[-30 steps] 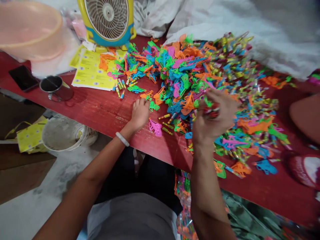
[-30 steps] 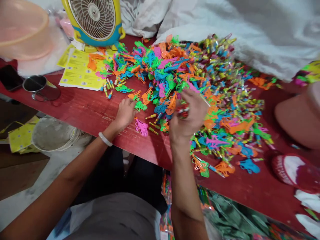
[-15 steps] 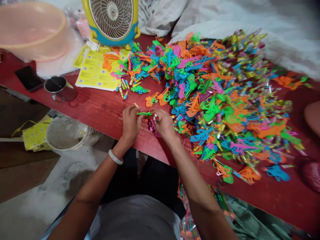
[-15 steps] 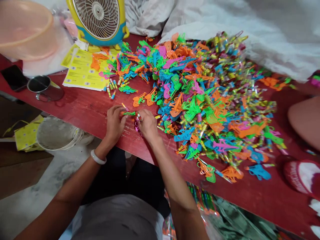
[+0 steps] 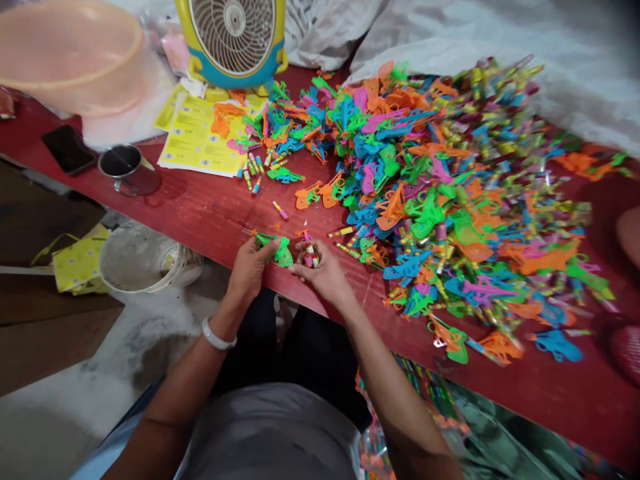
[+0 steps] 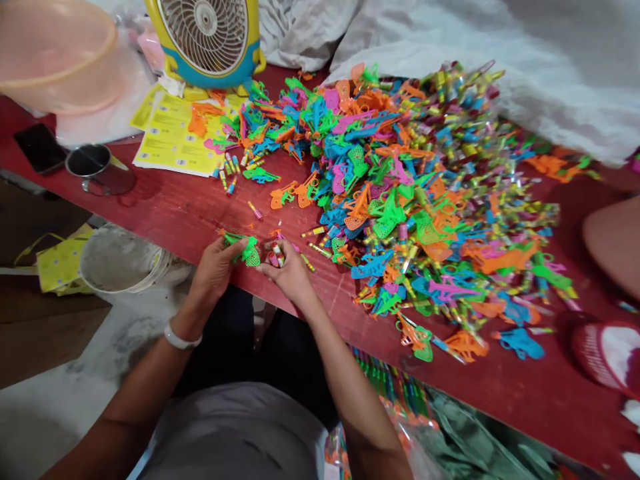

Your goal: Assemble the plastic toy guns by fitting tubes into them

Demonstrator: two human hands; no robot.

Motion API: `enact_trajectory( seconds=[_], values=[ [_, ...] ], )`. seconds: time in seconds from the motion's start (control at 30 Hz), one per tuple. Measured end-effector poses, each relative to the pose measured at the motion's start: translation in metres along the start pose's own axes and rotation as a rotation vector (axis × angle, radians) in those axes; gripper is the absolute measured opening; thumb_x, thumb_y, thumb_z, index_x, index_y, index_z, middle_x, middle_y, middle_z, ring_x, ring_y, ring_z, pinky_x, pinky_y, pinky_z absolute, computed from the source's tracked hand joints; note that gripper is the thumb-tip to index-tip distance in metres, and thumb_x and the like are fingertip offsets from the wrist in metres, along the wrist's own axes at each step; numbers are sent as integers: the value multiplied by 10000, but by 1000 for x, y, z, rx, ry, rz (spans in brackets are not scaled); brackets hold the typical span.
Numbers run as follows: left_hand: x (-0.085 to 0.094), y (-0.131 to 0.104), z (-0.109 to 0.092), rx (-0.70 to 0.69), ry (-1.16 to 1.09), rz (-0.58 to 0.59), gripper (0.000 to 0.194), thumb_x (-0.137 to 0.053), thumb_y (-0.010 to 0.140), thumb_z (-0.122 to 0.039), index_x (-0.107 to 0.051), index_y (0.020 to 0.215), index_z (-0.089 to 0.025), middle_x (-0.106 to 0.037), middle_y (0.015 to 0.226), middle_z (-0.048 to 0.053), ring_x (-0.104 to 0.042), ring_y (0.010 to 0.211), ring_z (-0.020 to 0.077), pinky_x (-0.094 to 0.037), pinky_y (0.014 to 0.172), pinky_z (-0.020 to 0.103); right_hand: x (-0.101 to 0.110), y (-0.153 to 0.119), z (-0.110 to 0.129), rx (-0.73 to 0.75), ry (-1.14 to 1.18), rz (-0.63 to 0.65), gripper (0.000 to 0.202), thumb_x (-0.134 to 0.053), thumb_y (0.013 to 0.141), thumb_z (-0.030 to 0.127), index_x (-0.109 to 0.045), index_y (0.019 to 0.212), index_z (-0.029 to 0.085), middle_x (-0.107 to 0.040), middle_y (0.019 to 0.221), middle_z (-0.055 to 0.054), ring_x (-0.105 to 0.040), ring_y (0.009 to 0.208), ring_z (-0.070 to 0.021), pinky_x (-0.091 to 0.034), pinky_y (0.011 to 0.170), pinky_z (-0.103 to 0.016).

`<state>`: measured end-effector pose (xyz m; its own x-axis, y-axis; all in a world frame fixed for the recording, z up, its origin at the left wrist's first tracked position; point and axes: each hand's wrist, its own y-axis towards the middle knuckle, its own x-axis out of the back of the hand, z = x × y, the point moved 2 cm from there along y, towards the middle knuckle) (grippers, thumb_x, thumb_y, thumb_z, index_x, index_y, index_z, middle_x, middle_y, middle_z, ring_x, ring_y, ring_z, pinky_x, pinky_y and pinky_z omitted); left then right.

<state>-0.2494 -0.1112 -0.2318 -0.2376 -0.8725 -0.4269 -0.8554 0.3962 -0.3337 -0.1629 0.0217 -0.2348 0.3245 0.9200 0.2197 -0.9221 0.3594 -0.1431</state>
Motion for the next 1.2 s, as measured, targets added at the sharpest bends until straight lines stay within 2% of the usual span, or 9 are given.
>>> enact_trajectory(
  seconds=[0.07, 0.17, 0.4, 0.57, 0.7, 0.93, 1.07, 1.13, 1.2],
  values=[
    [5, -4, -1, -10, 30, -14, 342, -868, 634, -371, -689, 832, -156, -685, 765, -11, -598, 684, 119, -482, 716, 264, 1, -2, -1, -104, 136, 60, 434, -807, 711, 432, -592, 1023, 219, -618, 809, 27, -562, 662, -133, -487, 601, -266],
    [9, -11, -5, -10, 67, -37, 322, -856, 648, -354, -686, 845, -166, -685, 779, -17, -594, 684, 116, -475, 692, 256, 3, -4, 3, -82, 203, 93, 398, -744, 782, 479, -593, 1043, 218, -636, 895, 0, -566, 674, -121, -496, 614, -262],
    [-1, -20, -10, 23, 88, 32, 320, -866, 624, -355, -684, 817, -177, -697, 778, -10, -608, 700, 130, -495, 717, 274, -2, -8, 6, 136, -126, 81, 296, -567, 918, 382, -649, 1153, 222, -698, 945, -18, -582, 668, -137, -464, 583, -257],
    [-3, -20, -7, 25, 109, 27, 328, -860, 633, -377, -673, 807, -172, -684, 767, -12, -586, 677, 118, -482, 694, 263, -1, -9, 9, 240, -258, 62, 307, -531, 927, 329, -669, 1172, 206, -735, 1111, -65, -671, 924, -205, -523, 769, -308],
    [-2, -20, -5, 4, 115, 18, 323, -843, 656, -383, -659, 818, -175, -670, 760, -19, -577, 667, 119, -476, 672, 259, -2, -8, 9, 271, -288, 75, 334, -514, 914, 297, -661, 1194, 191, -729, 1157, -92, -678, 970, -224, -526, 847, -345],
    [-4, -21, 4, -44, 107, 32, 265, -807, 719, -333, -666, 891, -189, -673, 802, -25, -590, 693, 120, -482, 699, 250, -14, -16, 2, 265, -282, 185, 287, -480, 865, 215, -669, 1077, 171, -713, 919, -58, -653, 798, -197, -527, 760, -319],
    [-16, -10, -1, -57, 200, 172, 273, -767, 782, -398, -664, 916, -184, -679, 833, 6, -612, 732, 144, -494, 728, 275, 9, -17, 16, 333, -389, 4, 312, -493, 903, 256, -654, 1162, 185, -721, 977, -75, -670, 834, -213, -540, 771, -342],
    [-22, 7, -9, -156, 319, 234, 267, -713, 841, -424, -667, 956, -188, -693, 910, 39, -640, 818, 171, -506, 792, 303, 41, -12, 32, 389, -507, -231, 348, -514, 928, 303, -623, 1242, 197, -716, 1012, -93, -669, 829, -225, -544, 763, -373],
    [-28, 33, -18, -313, 481, 206, 241, -673, 882, -380, -666, 1038, -197, -698, 1031, 73, -653, 933, 199, -507, 876, 338, 86, -4, 49, 439, -652, -545, 358, -535, 938, 342, -615, 1255, 196, -705, 999, -118, -670, 838, -255, -543, 764, -426]
  ],
)
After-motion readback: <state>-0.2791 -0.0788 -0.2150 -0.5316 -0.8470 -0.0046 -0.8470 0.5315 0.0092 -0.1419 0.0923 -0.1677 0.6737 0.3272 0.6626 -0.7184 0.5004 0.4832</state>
